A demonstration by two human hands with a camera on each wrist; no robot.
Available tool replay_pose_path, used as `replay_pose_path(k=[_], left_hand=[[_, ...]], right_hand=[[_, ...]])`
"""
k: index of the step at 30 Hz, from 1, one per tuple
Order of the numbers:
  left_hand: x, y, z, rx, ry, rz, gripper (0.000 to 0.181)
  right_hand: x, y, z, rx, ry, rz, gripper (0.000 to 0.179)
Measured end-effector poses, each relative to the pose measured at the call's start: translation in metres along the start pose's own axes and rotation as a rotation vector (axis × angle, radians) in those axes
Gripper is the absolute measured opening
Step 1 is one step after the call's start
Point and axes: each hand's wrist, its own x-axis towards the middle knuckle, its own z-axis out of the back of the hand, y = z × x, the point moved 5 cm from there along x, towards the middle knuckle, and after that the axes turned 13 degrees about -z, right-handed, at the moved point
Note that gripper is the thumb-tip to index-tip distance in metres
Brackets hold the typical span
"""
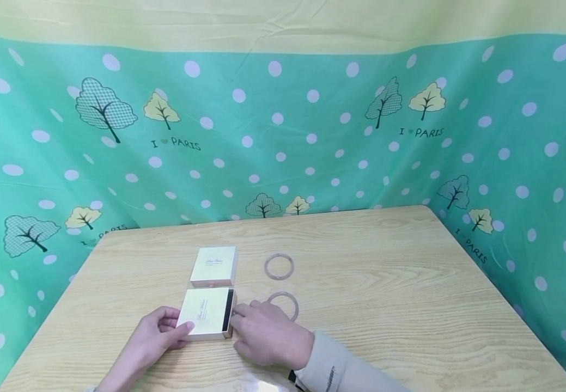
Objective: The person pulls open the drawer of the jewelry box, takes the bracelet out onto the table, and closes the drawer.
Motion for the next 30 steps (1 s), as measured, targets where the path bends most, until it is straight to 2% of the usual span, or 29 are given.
replay_pose_path(k=[11, 21, 30], left_hand=[[-0.0004, -0.0022, 0.0003, 0.017, -0.002, -0.016, 0.043], [-0.0004, -0.0029, -0.0001, 0.016, -0.003, -0.018, 0.042], [-0.001, -0.0029, 0.0005, 0.021, -0.002, -0.007, 0.043]], right_hand=[[0.0004, 0.0022, -0.0021, -0.004, 0.008, 0.007, 0.033], [-0.0009, 0.0032, -0.003, -0.006, 0.03, 0.019, 0.043], [-0.0022, 0.0038, -0.0041, 0.002, 0.036, 0.028, 0.034]])
